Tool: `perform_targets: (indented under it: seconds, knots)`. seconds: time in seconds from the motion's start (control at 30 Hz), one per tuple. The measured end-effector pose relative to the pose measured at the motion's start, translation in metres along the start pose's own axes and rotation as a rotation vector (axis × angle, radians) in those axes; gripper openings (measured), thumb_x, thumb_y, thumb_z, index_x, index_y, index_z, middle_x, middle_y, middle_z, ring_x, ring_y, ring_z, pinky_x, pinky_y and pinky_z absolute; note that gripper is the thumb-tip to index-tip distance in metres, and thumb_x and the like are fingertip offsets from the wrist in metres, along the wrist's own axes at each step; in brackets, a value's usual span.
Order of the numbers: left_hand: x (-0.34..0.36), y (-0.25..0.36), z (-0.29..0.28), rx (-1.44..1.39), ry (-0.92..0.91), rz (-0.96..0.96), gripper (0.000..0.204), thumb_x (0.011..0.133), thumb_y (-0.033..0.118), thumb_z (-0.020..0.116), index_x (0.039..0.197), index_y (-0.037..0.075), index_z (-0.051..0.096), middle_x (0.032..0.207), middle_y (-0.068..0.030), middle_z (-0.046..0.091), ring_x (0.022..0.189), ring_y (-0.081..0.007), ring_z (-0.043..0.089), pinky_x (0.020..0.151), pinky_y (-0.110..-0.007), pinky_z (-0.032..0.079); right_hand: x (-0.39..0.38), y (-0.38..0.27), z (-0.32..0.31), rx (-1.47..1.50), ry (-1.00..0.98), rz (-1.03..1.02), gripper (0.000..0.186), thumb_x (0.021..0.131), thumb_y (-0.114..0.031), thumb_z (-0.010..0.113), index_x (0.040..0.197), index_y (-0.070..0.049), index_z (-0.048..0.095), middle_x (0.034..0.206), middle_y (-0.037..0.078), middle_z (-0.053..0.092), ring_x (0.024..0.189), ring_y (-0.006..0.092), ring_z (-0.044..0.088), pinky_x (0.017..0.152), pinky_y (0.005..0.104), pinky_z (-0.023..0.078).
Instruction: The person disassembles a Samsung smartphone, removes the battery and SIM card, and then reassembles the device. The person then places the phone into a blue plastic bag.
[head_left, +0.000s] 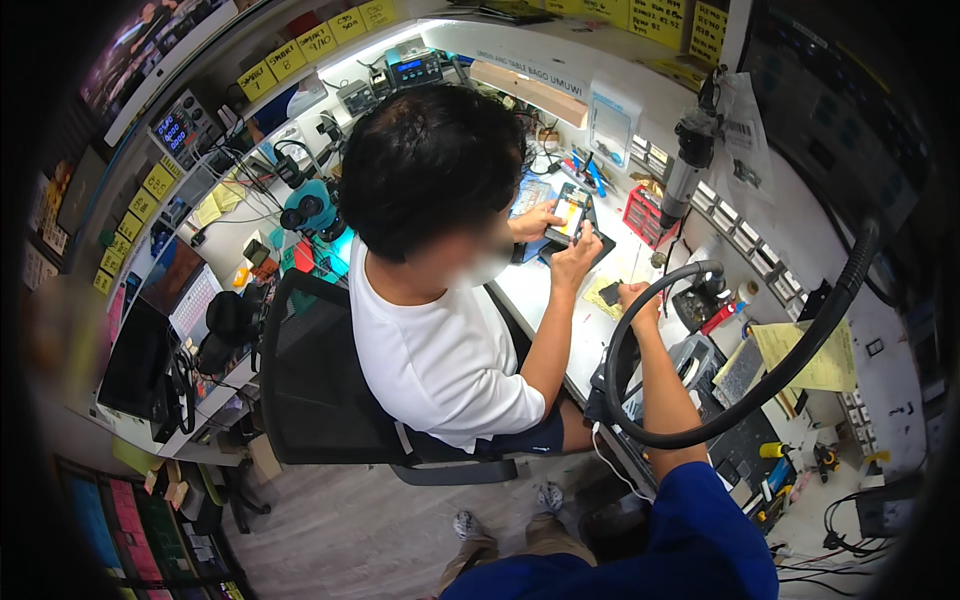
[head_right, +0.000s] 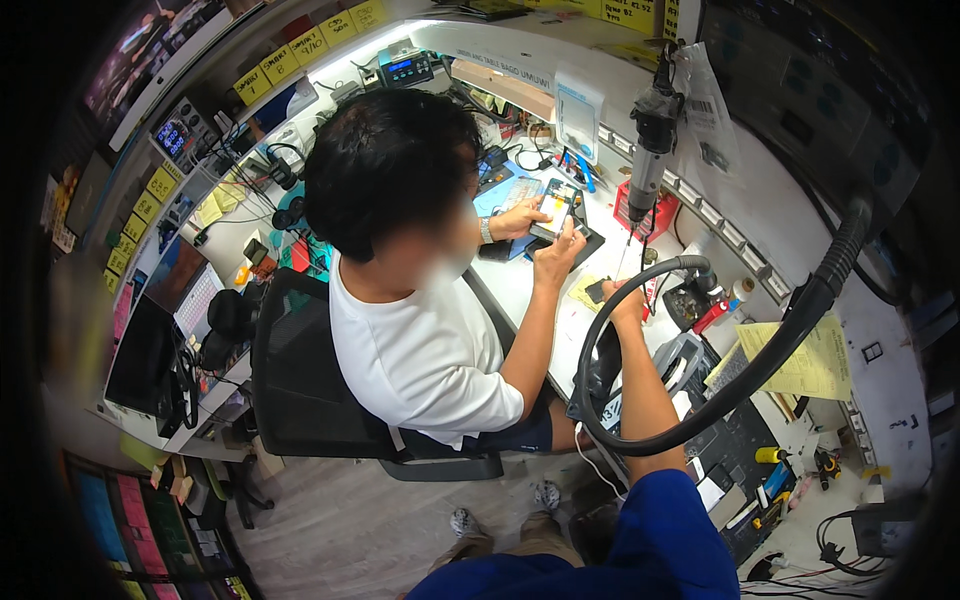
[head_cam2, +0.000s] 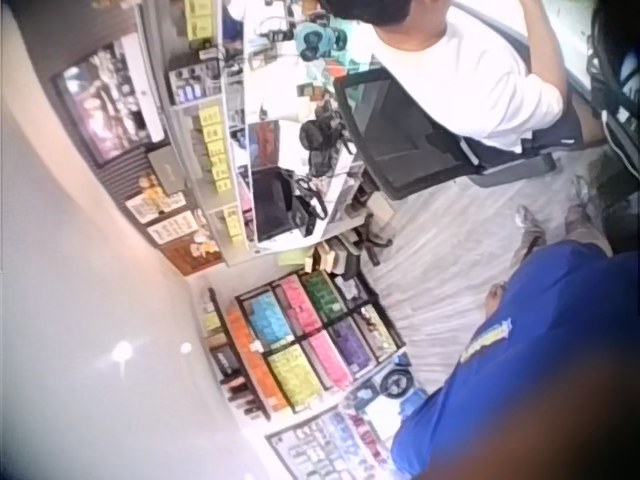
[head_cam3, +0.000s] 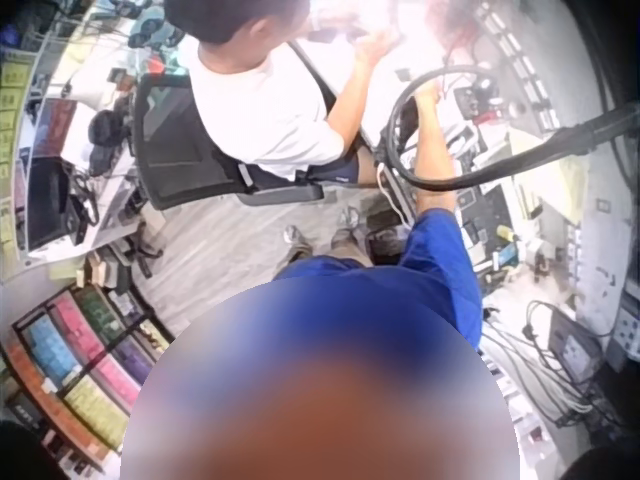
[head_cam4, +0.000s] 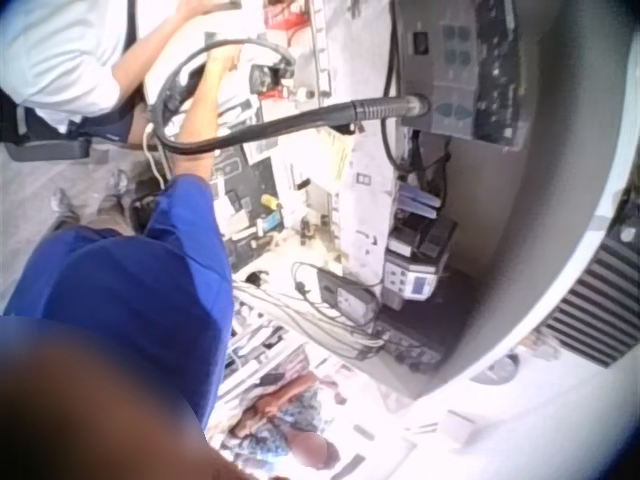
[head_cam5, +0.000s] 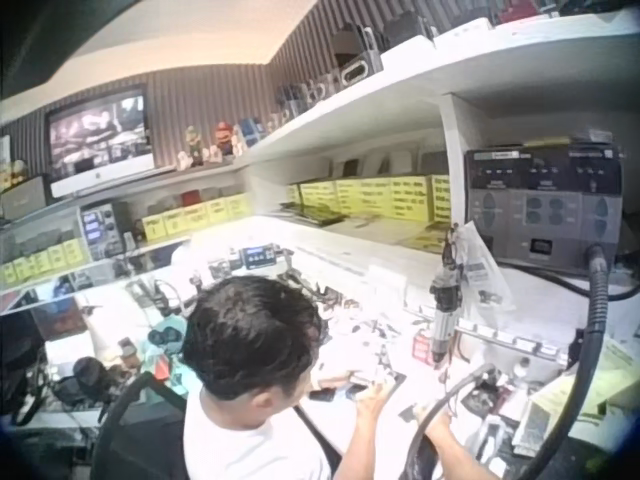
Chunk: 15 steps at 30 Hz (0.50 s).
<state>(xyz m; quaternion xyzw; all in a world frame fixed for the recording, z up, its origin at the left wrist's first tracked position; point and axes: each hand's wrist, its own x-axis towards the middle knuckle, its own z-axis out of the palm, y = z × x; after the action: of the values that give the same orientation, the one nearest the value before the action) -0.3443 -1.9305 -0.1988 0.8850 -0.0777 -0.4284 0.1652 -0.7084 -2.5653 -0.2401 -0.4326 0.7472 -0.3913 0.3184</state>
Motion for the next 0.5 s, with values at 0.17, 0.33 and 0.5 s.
perform_targets:
  seconds: [0.17,0.33,0.5]
  knots:
    - [-0.004,-0.01,0.001,-0.035,0.011,0.001,0.046,0.102,0.041,0.055,0.105,-0.002,0.071,0.101,-0.0201,0.072,0.098,-0.0292,0.069,0.088,-0.04,0.052,-0.042,0.013,0.0,0.719,-0.154,0.202,0.013,0.097,-0.015,0.056,0.09,-0.006,0.061,0.072,0.008,0.066,0.052,0.0116,0.053,0.047,0.0251,0.04]
    - [-0.013,-0.048,0.003,-0.102,0.057,0.01,0.047,0.101,0.042,0.055,0.103,-0.002,0.071,0.099,-0.0202,0.072,0.097,-0.0295,0.069,0.088,-0.04,0.052,-0.11,0.042,0.006,1.151,-0.238,0.199,0.027,0.096,-0.026,0.045,0.073,-0.014,0.049,0.052,0.002,0.042,0.037,0.0166,0.039,0.036,0.0308,0.029]
    - [0.016,-0.113,0.015,-0.006,0.057,0.23,0.05,0.1,0.045,0.056,0.107,-0.001,0.072,0.1,-0.0223,0.073,0.098,-0.0338,0.07,0.089,-0.042,0.053,-0.177,0.07,-0.013,1.281,-0.112,0.383,0.025,0.103,-0.035,0.045,0.084,-0.02,0.044,0.062,-0.002,0.039,0.043,0.0104,0.032,0.035,0.0265,0.023]
